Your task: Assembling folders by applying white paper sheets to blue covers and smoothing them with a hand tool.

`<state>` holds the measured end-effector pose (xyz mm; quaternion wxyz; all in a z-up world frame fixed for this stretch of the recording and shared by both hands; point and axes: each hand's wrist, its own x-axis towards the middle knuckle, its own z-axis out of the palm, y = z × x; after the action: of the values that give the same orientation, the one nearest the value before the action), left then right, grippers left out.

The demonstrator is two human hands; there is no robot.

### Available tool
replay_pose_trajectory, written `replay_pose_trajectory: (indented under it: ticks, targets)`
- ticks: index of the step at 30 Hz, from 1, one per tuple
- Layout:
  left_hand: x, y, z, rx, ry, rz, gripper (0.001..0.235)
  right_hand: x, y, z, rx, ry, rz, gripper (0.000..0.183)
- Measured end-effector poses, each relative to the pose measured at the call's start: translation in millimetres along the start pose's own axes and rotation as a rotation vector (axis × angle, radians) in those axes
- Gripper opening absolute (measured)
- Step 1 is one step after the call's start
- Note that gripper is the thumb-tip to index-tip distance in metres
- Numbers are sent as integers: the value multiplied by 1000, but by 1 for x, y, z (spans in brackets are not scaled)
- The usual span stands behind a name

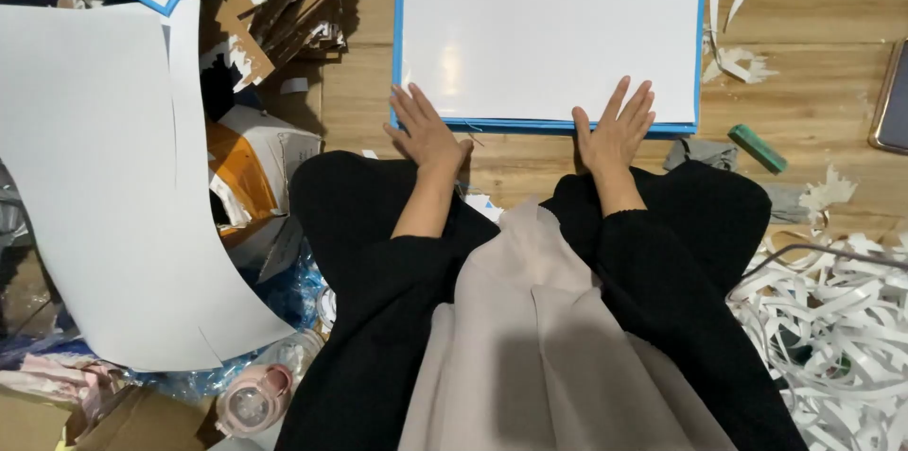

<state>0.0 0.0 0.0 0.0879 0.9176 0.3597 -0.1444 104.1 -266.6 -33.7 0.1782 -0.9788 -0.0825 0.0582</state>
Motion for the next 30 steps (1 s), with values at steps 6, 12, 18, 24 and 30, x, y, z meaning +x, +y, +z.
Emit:
replay_pose_trajectory:
  ticks: [6,12,18,24,30]
  targets:
    - [-34,-33,-6,-473,-252,-47,85,0,-5,-6,7,-55,30,94]
    - [-1,8,21,-982,-435,-153,59,-5,-10,-16,-2,-48,38,92]
    - [-16,6,1,-767,-340,-89,26,-6,1,-21,4,-80,-32,92]
    - [-56,-3,12,-366,-615,438,30,-6,1,-23,-14,-116,-20,94]
    - [-76,0,49,123,-440,633,31,-5,-1,-21,-6,-119,9,93]
